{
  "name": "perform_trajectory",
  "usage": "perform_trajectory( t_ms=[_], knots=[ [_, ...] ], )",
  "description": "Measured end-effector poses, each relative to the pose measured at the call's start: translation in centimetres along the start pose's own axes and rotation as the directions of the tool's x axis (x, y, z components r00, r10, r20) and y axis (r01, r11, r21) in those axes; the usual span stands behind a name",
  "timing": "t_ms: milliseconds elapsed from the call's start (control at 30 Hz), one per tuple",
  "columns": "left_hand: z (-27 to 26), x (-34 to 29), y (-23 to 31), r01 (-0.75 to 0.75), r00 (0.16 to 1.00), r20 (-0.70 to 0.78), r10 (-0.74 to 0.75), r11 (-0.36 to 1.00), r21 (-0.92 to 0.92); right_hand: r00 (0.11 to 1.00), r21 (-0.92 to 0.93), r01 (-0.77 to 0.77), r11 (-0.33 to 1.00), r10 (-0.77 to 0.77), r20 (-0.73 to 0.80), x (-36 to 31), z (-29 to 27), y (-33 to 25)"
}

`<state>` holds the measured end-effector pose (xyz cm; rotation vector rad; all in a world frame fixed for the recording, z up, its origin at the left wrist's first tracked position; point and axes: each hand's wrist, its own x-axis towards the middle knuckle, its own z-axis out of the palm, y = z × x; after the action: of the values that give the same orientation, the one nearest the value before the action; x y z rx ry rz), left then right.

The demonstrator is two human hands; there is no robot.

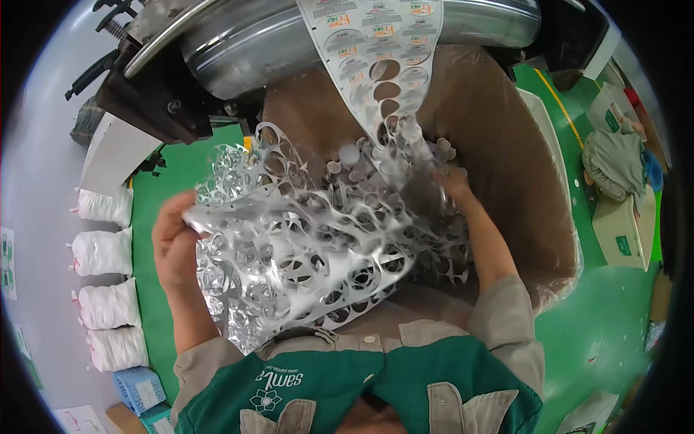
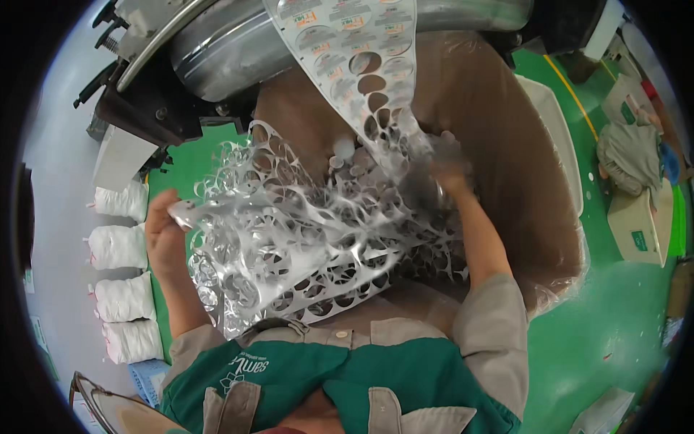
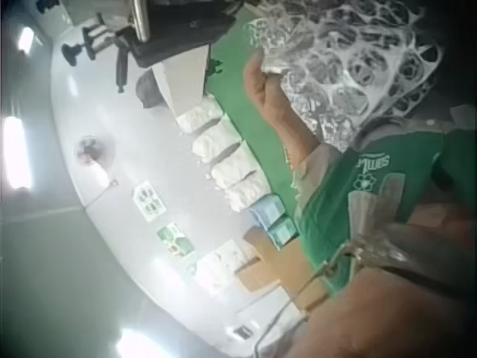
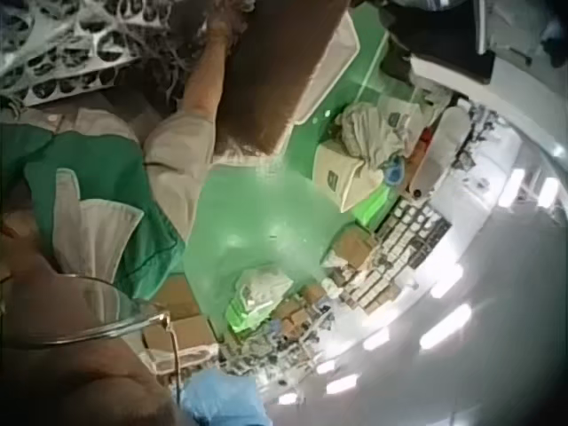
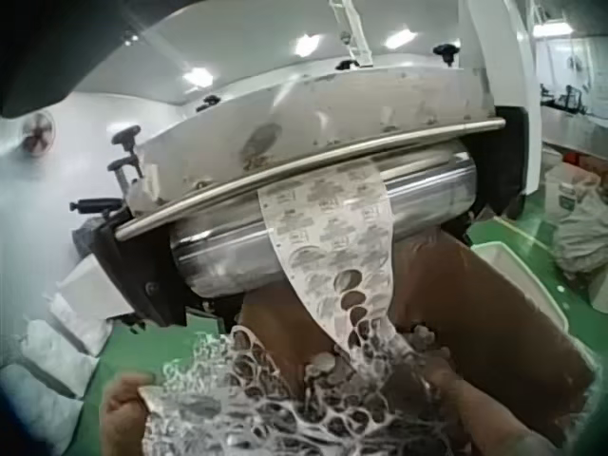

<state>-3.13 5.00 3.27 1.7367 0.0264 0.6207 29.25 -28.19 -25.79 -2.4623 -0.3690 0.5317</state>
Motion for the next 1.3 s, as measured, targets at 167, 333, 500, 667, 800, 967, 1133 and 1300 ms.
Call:
perform_trajectory(
  t_ms=[167,333,500,667,800,967,1133,1300],
  knots=[
    [5.7,1.9,3.6,-0.460,0.786,0.613,0.082,0.740,0.491,0.883,-0.489,0.372,0.789,-0.139,0.447,-4.1,-3.2,-5.4],
    [7.5,1.5,5.6,-0.605,0.696,0.705,0.136,0.641,0.473,0.814,0.268,0.488,0.830,-0.544,0.204,-7.5,-14.4,-14.7],
    [7.0,2.1,6.6,-0.679,0.633,0.723,0.275,0.646,0.349,0.683,0.936,-0.330,-0.124,-0.715,0.146,-8.4,-9.0,-14.1],
    [3.8,1.8,7.8,-0.423,0.837,0.538,0.104,0.746,0.514,0.876,-0.193,0.412,0.890,-0.330,0.351,-3.9,2.4,-8.0],
    [-0.4,1.1,6.4,-0.223,0.914,0.404,0.042,0.883,0.413,0.927,-0.433,0.352,0.830,-0.246,0.283,-4.5,-1.5,-7.8],
    [-0.5,0.5,6.4,0.136,0.986,-0.131,-0.098,0.939,0.316,0.717,0.455,0.566,0.687,-0.683,0.139,-7.8,-13.5,-14.5],
    [-2.8,0.6,7.2,0.104,0.994,-0.054,-0.099,0.991,0.089,0.622,0.975,-0.119,-0.185,-0.780,-0.072,-8.8,-13.1,-13.8],
    [-6.2,-1.4,11.2,0.255,0.830,-0.516,-0.213,0.967,0.012,0.915,-0.014,0.181,0.983,-0.164,0.369,-2.1,-0.4,-5.5]
  ],
)
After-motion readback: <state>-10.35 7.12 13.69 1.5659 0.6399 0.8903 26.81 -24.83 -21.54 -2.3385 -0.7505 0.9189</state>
